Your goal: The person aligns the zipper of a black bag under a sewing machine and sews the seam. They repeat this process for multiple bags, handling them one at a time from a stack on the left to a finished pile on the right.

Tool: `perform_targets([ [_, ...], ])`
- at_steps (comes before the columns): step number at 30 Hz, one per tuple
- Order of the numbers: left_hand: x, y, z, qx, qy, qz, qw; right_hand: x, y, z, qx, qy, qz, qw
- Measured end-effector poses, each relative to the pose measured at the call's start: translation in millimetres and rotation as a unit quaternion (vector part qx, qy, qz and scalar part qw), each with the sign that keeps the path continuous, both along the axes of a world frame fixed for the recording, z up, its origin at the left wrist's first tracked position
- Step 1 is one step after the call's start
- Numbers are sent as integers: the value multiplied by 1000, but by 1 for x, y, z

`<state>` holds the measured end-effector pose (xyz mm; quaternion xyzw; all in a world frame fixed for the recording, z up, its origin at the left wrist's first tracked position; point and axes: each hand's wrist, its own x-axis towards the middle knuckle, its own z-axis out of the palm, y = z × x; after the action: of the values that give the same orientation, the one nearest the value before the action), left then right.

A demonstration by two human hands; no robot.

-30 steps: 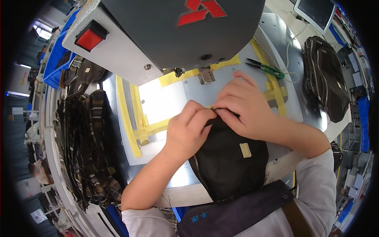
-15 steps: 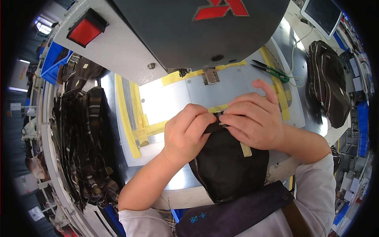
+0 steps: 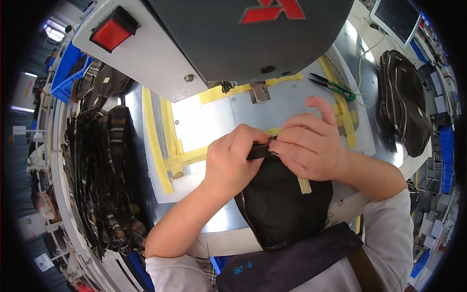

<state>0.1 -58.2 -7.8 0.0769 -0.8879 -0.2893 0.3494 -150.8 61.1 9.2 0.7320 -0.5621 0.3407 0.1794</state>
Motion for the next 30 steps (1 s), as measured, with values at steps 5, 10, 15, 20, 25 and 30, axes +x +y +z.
perform_targets([
  [5, 2, -3, 6, 105, -69, 11, 992, -3, -1, 1, 68, -52, 20, 996],
  [10, 0, -8, 4, 311, -119, 13, 943, -11, -6, 3, 173, -126, -10, 977],
  [15, -2, -4, 5, 237, -166, 25, 957, -19, -10, -3, 231, -195, 11, 953],
  [20, 1, -7, 11, 237, -170, -12, 956, -26, -12, -11, 253, -265, 9, 930],
  [25, 0, -11, 12, 329, -208, -21, 921, -26, -13, -11, 265, -267, 3, 926],
  [30, -1, -6, 10, 293, -192, -1, 937, -23, -11, -12, 270, -276, -8, 923],
])
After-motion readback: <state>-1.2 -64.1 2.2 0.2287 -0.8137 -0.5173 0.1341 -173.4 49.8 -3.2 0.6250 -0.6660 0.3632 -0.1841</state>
